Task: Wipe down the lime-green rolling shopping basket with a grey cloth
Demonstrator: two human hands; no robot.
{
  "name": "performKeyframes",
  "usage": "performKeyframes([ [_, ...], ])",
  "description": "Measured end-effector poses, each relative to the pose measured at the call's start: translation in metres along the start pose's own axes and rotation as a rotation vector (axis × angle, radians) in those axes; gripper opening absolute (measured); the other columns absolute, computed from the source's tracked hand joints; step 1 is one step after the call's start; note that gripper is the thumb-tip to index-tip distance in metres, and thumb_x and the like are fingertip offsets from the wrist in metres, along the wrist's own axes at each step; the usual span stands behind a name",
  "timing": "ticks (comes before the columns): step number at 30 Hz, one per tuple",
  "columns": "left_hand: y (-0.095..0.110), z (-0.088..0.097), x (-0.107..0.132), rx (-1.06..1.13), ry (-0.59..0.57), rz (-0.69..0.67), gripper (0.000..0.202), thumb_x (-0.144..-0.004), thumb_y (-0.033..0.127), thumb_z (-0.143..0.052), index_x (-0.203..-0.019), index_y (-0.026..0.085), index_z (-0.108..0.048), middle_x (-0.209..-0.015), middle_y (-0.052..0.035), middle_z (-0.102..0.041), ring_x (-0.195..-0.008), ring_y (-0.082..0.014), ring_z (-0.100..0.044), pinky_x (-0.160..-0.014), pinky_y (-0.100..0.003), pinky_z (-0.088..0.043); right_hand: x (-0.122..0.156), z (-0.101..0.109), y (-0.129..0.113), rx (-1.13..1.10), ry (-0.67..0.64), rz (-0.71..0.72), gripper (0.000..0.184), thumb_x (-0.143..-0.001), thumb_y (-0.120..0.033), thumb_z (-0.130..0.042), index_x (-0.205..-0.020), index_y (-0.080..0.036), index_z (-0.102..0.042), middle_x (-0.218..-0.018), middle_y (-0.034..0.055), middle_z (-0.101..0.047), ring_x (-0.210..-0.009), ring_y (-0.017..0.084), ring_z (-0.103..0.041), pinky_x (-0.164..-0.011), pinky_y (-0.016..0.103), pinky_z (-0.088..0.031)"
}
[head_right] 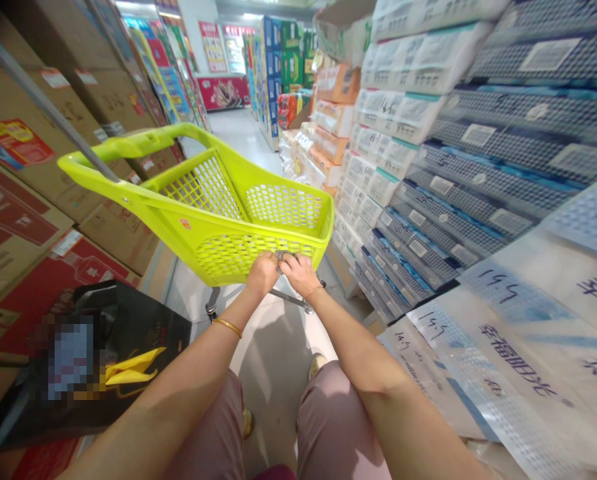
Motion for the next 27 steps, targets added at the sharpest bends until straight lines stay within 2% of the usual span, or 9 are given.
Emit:
performKeyframes([
  [3,-0.001,-0.001,-0.001,0.032,0.030,0.005,0.024,-0.083,0.005,-0.041,-0.088,0.009,-0.064,-0.088,-0.0124,-0.064,-0.088,-0.0222,-0.058,-0.086,-0.034,-0.045,-0.009,0.014,0.005,0.000,0.049,-0.019,0.018,-0.090,-0.025,-0.051,-0.101,-0.027,-0.065,-0.106,0.0034,-0.062,-0.100,0.020,-0.040,-0.081,0.033,-0.029],
  [5,-0.002,-0.002,-0.001,0.045,0.060,-0.008,0.025,-0.087,0.008,-0.039,-0.088,0.010,-0.064,-0.086,-0.0123,-0.064,-0.086,-0.0221,-0.058,-0.085,-0.035,-0.045,-0.018,0.028,0.012,0.003,0.131,-0.062,0.019,-0.090,-0.025,-0.050,-0.101,-0.028,-0.065,-0.105,0.0032,-0.061,-0.100,0.020,-0.039,-0.083,0.032,-0.029],
  [8,-0.003,-0.002,0.000,0.060,0.122,-0.033,0.028,-0.093,0.019,-0.038,-0.085,0.013,-0.064,-0.083,-0.0107,-0.064,-0.084,-0.0214,-0.058,-0.083,-0.035,-0.046,-0.031,0.049,0.023,0.023,0.282,-0.186,0.019,-0.090,-0.024,-0.049,-0.097,-0.028,-0.066,-0.103,0.0032,-0.060,-0.101,0.020,-0.038,-0.088,0.033,-0.029],
  [10,-0.005,-0.002,0.002,0.071,0.146,-0.032,0.029,-0.094,0.022,-0.037,-0.083,0.014,-0.063,-0.082,-0.0105,-0.063,-0.085,-0.0213,-0.058,-0.082,-0.035,-0.046,-0.034,0.055,0.029,0.023,0.330,-0.249,0.021,-0.090,-0.023,-0.048,-0.095,-0.028,-0.067,-0.101,0.0036,-0.059,-0.101,0.020,-0.038,-0.089,0.034,-0.028],
  [12,-0.006,-0.004,0.002,0.075,0.146,-0.021,0.030,-0.094,0.023,-0.037,-0.084,0.013,-0.063,-0.083,-0.0110,-0.063,-0.085,-0.0216,-0.057,-0.082,-0.035,-0.046,-0.033,0.052,0.030,0.007,0.310,-0.260,0.022,-0.090,-0.022,-0.048,-0.094,-0.029,-0.068,-0.100,0.0041,-0.059,-0.101,0.020,-0.038,-0.089,0.034,-0.029],
  [15,-0.008,-0.004,0.002,0.084,0.140,-0.019,0.029,-0.094,0.022,-0.037,-0.084,0.013,-0.063,-0.084,-0.0107,-0.063,-0.085,-0.0215,-0.057,-0.082,-0.035,-0.046,-0.023,0.035,0.026,-0.020,0.190,-0.211,0.022,-0.089,-0.022,-0.049,-0.098,-0.029,-0.068,-0.103,0.0048,-0.060,-0.101,0.021,-0.038,-0.087,0.035,-0.029],
  [21,-0.008,-0.003,0.002,0.069,0.148,-0.020,0.027,-0.094,0.021,-0.038,-0.084,0.014,-0.062,-0.083,-0.0097,-0.062,-0.084,-0.0209,-0.056,-0.081,-0.033,-0.045,0.010,-0.001,0.007,-0.022,-0.077,-0.002,0.018,-0.088,-0.023,-0.053,-0.100,-0.028,-0.066,-0.107,0.0034,-0.062,-0.099,0.020,-0.040,-0.080,0.033,-0.031],
  [24,-0.009,-0.003,0.004,0.086,0.164,-0.013,0.027,-0.095,0.024,-0.038,-0.085,0.014,-0.062,-0.082,-0.0092,-0.061,-0.085,-0.0207,-0.057,-0.080,-0.033,-0.045,0.015,-0.005,0.005,-0.014,-0.119,0.024,0.019,-0.089,-0.022,-0.051,-0.101,-0.026,-0.065,-0.109,0.0042,-0.062,-0.099,0.020,-0.041,-0.080,0.032,-0.031],
  [27,-0.008,-0.005,0.005,0.079,0.175,-0.023,0.027,-0.095,0.024,-0.037,-0.090,0.014,-0.061,-0.083,-0.0096,-0.062,-0.085,-0.0209,-0.057,-0.080,-0.033,-0.045,0.009,0.003,0.009,-0.018,-0.071,0.011,0.020,-0.090,-0.022,-0.050,-0.103,-0.025,-0.064,-0.109,0.0047,-0.062,-0.101,0.020,-0.041,-0.083,0.033,-0.030],
])
Point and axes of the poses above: each hand's wrist, its own x-axis away from the middle knuckle, its own z-axis out of the back of the hand, y = z × x, the point moved 6 cm from there along -x, towards the middle knuckle
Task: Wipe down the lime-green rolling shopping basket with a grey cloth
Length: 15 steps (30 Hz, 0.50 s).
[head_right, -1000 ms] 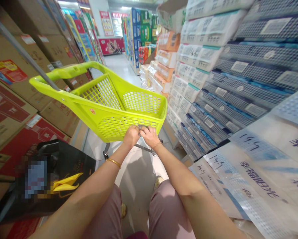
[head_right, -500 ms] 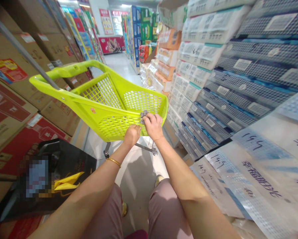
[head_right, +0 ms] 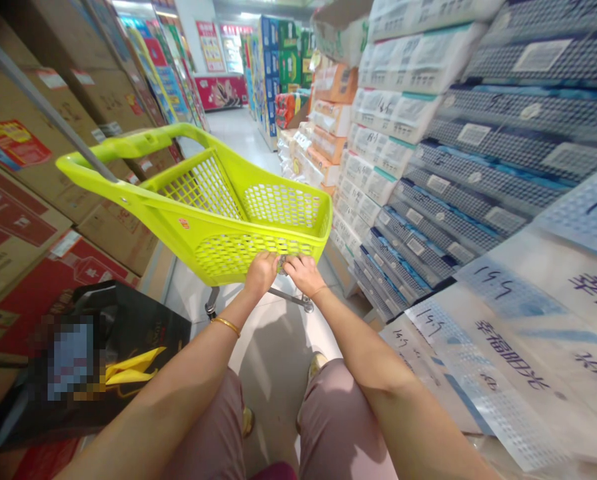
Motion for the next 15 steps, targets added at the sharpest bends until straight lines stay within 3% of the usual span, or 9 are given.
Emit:
performKeyframes([
  [8,-0.002,-0.001,0.002,0.032,0.005,0.002,0.030,-0.096,0.025,-0.034,-0.103,0.014,-0.061,-0.089,-0.0108,-0.064,-0.087,-0.0210,-0.058,-0.084,-0.034,-0.045,-0.024,0.038,0.021,-0.062,0.245,-0.228,0.023,-0.089,-0.021,-0.046,-0.101,-0.026,-0.065,-0.106,0.0056,-0.058,-0.105,0.022,-0.037,-0.091,0.036,-0.030],
  [15,0.011,0.007,0.009,0.042,0.039,-0.051,0.031,-0.095,0.022,-0.032,-0.106,0.011,-0.059,-0.089,-0.0120,-0.062,-0.089,-0.0220,-0.057,-0.085,-0.036,-0.045,-0.022,0.042,0.019,-0.135,0.278,-0.243,0.019,-0.084,-0.022,-0.049,-0.096,-0.024,-0.065,-0.102,0.0066,-0.055,-0.102,0.022,-0.038,-0.090,0.036,-0.032],
])
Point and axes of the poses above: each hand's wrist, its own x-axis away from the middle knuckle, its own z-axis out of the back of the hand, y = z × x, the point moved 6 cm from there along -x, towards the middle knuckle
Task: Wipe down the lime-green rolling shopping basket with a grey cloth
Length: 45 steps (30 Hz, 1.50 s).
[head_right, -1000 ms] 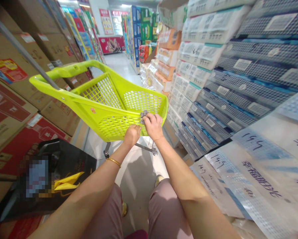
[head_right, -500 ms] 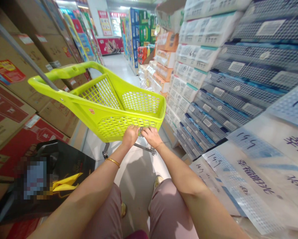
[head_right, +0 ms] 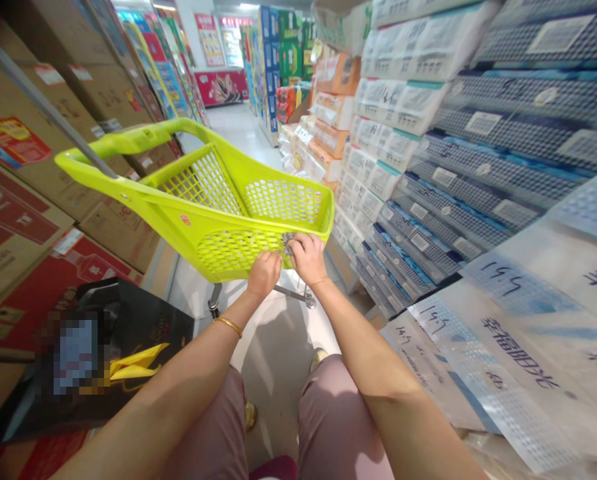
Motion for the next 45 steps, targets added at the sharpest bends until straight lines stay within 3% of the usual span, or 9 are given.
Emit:
performKeyframes([
  [5,0.014,-0.017,0.002,-0.025,-0.118,-0.063,0.032,-0.094,0.018,-0.033,-0.083,0.014,-0.062,-0.081,-0.0108,-0.060,-0.084,-0.0220,-0.056,-0.079,-0.035,-0.046,0.006,-0.004,0.001,-0.020,-0.024,-0.021,0.020,-0.082,-0.020,-0.051,-0.095,-0.023,-0.065,-0.103,0.0071,-0.055,-0.099,0.022,-0.039,-0.087,0.036,-0.032],
  [12,0.009,-0.039,-0.003,-0.075,-0.182,0.044,0.029,-0.088,0.007,-0.036,-0.101,0.009,-0.062,-0.089,-0.0140,-0.064,-0.089,-0.0236,-0.058,-0.080,-0.035,-0.046,0.007,-0.007,0.003,0.025,-0.052,0.011,0.020,-0.085,-0.021,-0.050,-0.097,-0.024,-0.065,-0.103,0.0063,-0.058,-0.101,0.022,-0.039,-0.087,0.034,-0.032],
  [19,0.002,-0.042,-0.010,-0.022,-0.156,0.029,0.035,-0.084,0.002,-0.034,-0.098,0.013,-0.064,-0.091,-0.0113,-0.064,-0.090,-0.0220,-0.056,-0.085,-0.035,-0.045,0.010,-0.028,0.009,0.122,-0.174,0.021,0.022,-0.088,-0.022,-0.050,-0.104,-0.027,-0.065,-0.110,0.0062,-0.058,-0.104,0.023,-0.037,-0.086,0.035,-0.030],
  [26,-0.001,-0.043,-0.007,0.005,-0.174,0.012,0.029,-0.083,0.002,-0.037,-0.085,0.014,-0.063,-0.087,-0.0106,-0.062,-0.087,-0.0218,-0.055,-0.084,-0.035,-0.046,0.044,-0.052,0.005,0.123,-0.289,0.139,0.019,-0.090,-0.024,-0.050,-0.102,-0.027,-0.065,-0.109,0.0050,-0.061,-0.104,0.022,-0.038,-0.082,0.034,-0.030],
  [29,0.000,-0.039,-0.005,-0.039,-0.165,0.009,0.026,-0.084,0.005,-0.038,-0.089,0.015,-0.062,-0.086,-0.0096,-0.062,-0.087,-0.0218,-0.055,-0.081,-0.034,-0.046,0.059,-0.058,0.002,0.119,-0.399,0.212,0.020,-0.091,-0.021,-0.048,-0.103,-0.025,-0.064,-0.111,0.0052,-0.060,-0.104,0.020,-0.040,-0.080,0.033,-0.031],
  [32,0.002,-0.035,-0.005,-0.053,-0.168,0.008,0.024,-0.086,0.008,-0.039,-0.090,0.014,-0.062,-0.086,-0.0105,-0.062,-0.087,-0.0226,-0.055,-0.081,-0.034,-0.046,0.063,-0.056,0.002,0.121,-0.429,0.227,0.021,-0.091,-0.021,-0.047,-0.104,-0.025,-0.063,-0.113,0.0056,-0.060,-0.103,0.020,-0.040,-0.080,0.033,-0.032],
  [37,0.006,-0.032,-0.006,-0.058,-0.167,0.019,0.024,-0.086,0.008,-0.039,-0.087,0.011,-0.063,-0.085,-0.0122,-0.063,-0.086,-0.0228,-0.056,-0.082,-0.035,-0.046,0.045,-0.043,0.000,0.131,-0.340,0.213,0.020,-0.091,-0.022,-0.048,-0.101,-0.026,-0.064,-0.109,0.0051,-0.062,-0.101,0.020,-0.040,-0.083,0.033,-0.030],
  [45,0.010,-0.028,-0.007,-0.085,-0.164,-0.025,0.027,-0.086,0.010,-0.039,-0.081,0.009,-0.065,-0.079,-0.0129,-0.063,-0.084,-0.0229,-0.058,-0.081,-0.035,-0.047,0.003,-0.010,0.007,0.150,0.018,0.080,0.024,-0.091,-0.023,-0.045,-0.103,-0.030,-0.065,-0.105,0.0032,-0.060,-0.099,0.020,-0.038,-0.085,0.033,-0.027],
])
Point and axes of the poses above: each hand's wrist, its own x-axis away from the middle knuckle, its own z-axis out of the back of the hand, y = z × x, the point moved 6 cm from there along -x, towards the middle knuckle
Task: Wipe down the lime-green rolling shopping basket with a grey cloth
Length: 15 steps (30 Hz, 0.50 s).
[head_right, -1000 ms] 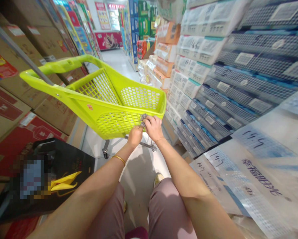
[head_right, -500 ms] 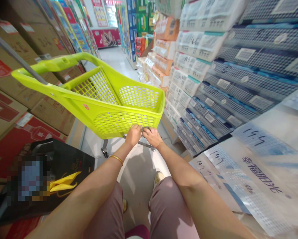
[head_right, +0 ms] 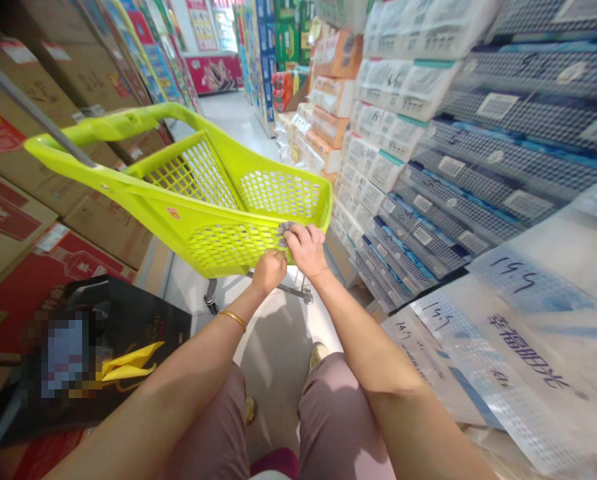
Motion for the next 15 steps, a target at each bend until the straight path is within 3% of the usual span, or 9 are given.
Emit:
performKeyframes([
  [3,0.000,0.001,0.001,-0.003,-0.023,-0.008,0.024,-0.085,0.009,-0.042,-0.083,0.009,-0.066,-0.081,-0.0133,-0.064,-0.084,-0.0234,-0.058,-0.082,-0.036,-0.047,0.009,-0.007,-0.005,-0.018,-0.042,0.071,0.021,-0.090,-0.025,-0.048,-0.102,-0.031,-0.065,-0.102,0.0026,-0.062,-0.096,0.020,-0.038,-0.082,0.033,-0.027],
  [8,-0.004,-0.001,0.001,0.014,-0.051,0.018,0.019,-0.082,0.009,-0.046,-0.085,0.007,-0.065,-0.086,-0.0145,-0.064,-0.089,-0.0244,-0.058,-0.084,-0.034,-0.046,0.040,-0.029,-0.013,-0.028,-0.256,0.146,0.020,-0.091,-0.025,-0.048,-0.101,-0.029,-0.065,-0.106,0.0034,-0.062,-0.100,0.021,-0.039,-0.081,0.033,-0.028],
  [12,-0.005,-0.001,0.001,-0.001,-0.011,-0.010,0.026,-0.089,0.012,-0.039,-0.082,0.011,-0.063,-0.080,-0.0114,-0.062,-0.082,-0.0217,-0.057,-0.079,-0.033,-0.046,0.062,-0.042,-0.017,-0.038,-0.422,0.201,0.022,-0.092,-0.022,-0.046,-0.105,-0.027,-0.063,-0.111,0.0042,-0.060,-0.102,0.020,-0.039,-0.081,0.033,-0.030],
  [15,-0.005,-0.001,0.002,0.005,0.027,-0.025,0.031,-0.093,0.016,-0.034,-0.081,0.012,-0.062,-0.076,-0.0101,-0.060,-0.079,-0.0207,-0.056,-0.077,-0.033,-0.045,0.068,-0.045,-0.018,-0.041,-0.469,0.234,0.022,-0.092,-0.022,-0.045,-0.105,-0.026,-0.063,-0.113,0.0042,-0.060,-0.102,0.020,-0.040,-0.081,0.033,-0.031],
])
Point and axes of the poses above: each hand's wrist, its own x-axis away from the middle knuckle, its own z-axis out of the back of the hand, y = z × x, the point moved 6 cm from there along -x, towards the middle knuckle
